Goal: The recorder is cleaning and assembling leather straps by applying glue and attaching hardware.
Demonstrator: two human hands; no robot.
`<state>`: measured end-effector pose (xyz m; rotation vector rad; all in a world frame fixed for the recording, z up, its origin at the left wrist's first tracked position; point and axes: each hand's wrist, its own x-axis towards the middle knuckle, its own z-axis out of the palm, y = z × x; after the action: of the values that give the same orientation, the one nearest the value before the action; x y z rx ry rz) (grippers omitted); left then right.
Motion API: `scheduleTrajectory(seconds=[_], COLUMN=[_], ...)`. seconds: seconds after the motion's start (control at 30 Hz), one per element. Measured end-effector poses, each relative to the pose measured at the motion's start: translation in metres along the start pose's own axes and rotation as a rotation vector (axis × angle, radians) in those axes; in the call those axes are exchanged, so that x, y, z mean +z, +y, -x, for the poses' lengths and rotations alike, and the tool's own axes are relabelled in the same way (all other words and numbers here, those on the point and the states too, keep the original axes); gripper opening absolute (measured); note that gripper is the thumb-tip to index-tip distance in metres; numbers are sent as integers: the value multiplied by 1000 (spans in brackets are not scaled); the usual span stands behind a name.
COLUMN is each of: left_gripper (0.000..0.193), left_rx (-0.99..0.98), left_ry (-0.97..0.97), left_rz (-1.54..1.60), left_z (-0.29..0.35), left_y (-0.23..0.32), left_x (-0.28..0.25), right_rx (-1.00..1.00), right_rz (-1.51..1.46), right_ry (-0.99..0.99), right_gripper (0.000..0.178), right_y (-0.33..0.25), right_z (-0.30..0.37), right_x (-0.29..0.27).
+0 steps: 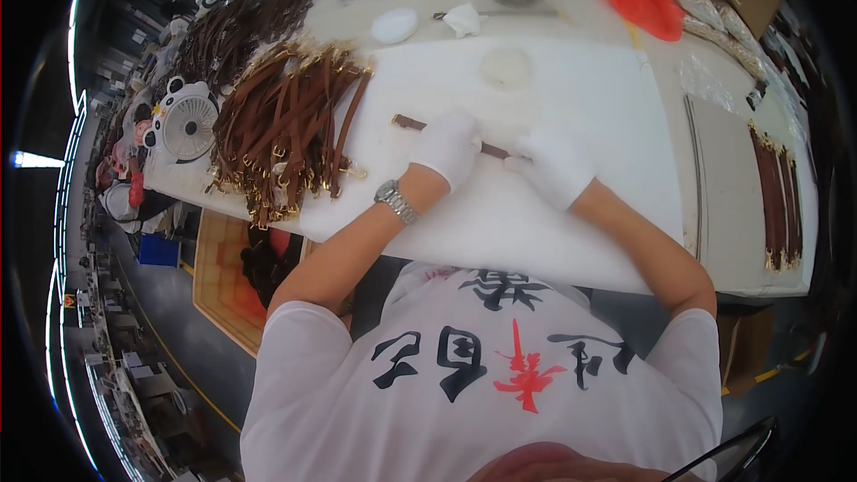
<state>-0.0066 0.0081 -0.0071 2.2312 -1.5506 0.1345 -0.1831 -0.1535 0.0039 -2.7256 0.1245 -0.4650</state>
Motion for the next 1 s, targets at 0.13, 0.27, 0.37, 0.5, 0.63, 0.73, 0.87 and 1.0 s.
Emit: scheduleTrajectory(seconds=[0.13,0.27,0.37,0.5,0.63,0.73,0.87,1.0], left_gripper=[13,17,17,17,7,8,10,10], left_rx=[-133,-131,89,25,-2,101,32,-467], left_ry=[-60,-194,-100,-154,-201,-145,-18,-239], left_rz=[15,-32,88,-73,-67,50,35,364], left_z=[-3,-11,-2,-6,-10,-2,10,4], left_y=[-43,-22,0,-39,-31,-3,-54,-89], left_x=[-31,-30,-16,-35,-30,-15,-24,-68], right_rx=[33,49,82,12,7,17,63,40], right_rz=[0,-83,-184,-43,-87,-144,-85,-52], right_ry=[-22,-16,-31,-30,-14,-31,-69,-20], right_gripper=[25,26,25,23,16,15,16,20], right_y=[-4,5,9,1,-2,5,-3,-3], right_z=[2,1,1,-1,-2,2,1,0], right_x=[1,12,11,-9,-4,4,-7,-4])
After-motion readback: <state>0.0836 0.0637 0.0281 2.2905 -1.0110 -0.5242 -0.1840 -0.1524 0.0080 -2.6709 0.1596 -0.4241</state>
